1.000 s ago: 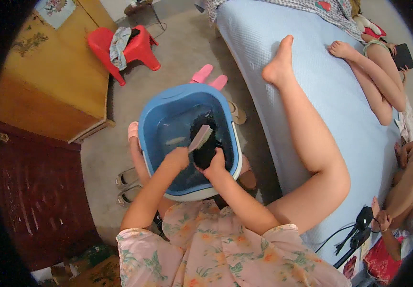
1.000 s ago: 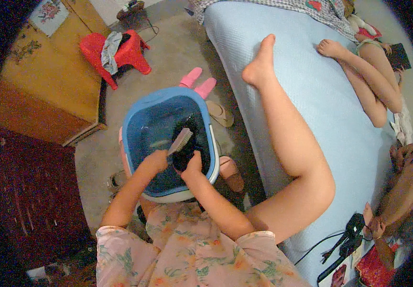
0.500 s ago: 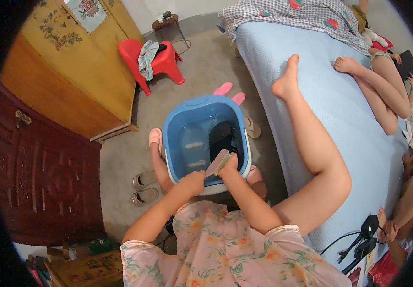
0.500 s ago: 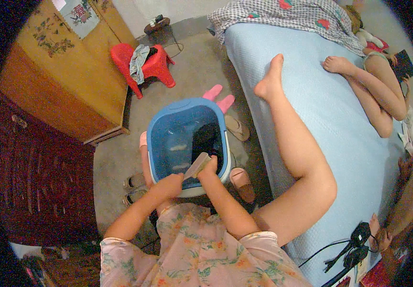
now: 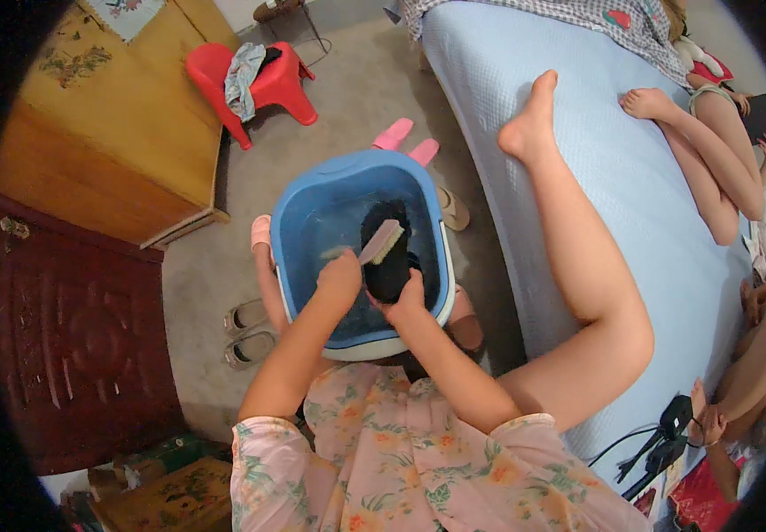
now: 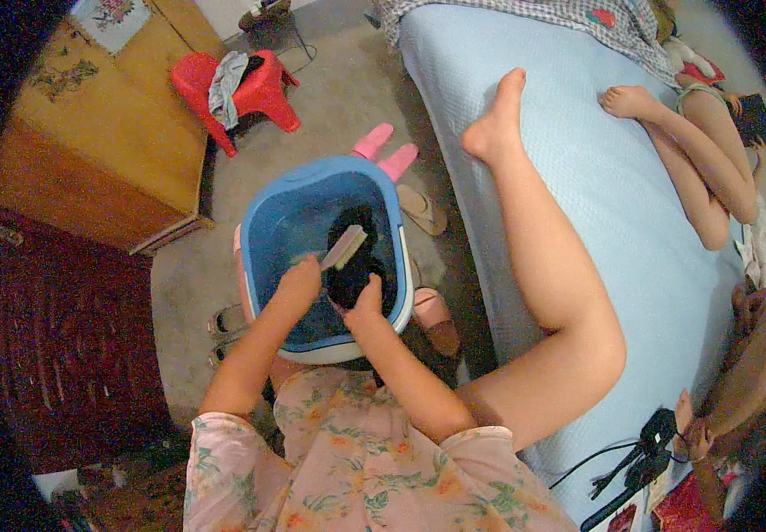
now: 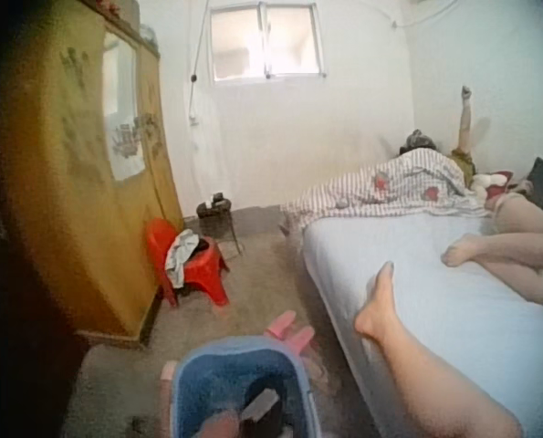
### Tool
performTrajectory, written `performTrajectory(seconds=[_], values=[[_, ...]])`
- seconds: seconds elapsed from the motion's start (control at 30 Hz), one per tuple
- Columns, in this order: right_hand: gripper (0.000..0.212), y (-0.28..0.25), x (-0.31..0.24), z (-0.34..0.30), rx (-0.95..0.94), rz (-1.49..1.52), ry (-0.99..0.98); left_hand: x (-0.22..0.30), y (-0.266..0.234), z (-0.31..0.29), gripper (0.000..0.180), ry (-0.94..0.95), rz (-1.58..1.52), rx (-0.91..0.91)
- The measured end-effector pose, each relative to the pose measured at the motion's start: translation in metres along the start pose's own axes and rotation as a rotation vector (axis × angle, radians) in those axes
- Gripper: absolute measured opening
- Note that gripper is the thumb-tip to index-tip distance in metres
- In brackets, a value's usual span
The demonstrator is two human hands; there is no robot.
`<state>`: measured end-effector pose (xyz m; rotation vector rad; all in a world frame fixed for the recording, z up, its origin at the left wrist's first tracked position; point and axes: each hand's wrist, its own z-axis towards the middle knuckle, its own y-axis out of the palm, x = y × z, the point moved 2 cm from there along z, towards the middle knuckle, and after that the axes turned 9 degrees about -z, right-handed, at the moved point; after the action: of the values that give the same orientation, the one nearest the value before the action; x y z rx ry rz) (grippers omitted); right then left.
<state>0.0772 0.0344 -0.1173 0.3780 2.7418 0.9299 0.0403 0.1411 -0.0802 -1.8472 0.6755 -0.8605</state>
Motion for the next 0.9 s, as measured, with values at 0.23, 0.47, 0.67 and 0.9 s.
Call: performTrajectory(seconds=[0.23,0.47,0.67,0.9], values=[[0.052,-0.002,0.002,0.001,0.041,0.005,0.042,-0.006,0.019,0.075,0.022,-0.269,-0.050,-0.094],[0.042,0.006,-0.001,-0.008,0.029,-0.004,0.027,-0.014,0.018,0.094,0.025,-0.027,0.096,-0.115],[0.040,0.010,-0.001,-0.006,-0.004,-0.008,0.025,-0.005,0.011,0.048,0.022,0.235,0.187,-0.033],[0.041,0.009,-0.003,-0.007,-0.010,0.017,0.052,0.008,-0.018,-0.023,0.013,0.274,0.063,-0.062]])
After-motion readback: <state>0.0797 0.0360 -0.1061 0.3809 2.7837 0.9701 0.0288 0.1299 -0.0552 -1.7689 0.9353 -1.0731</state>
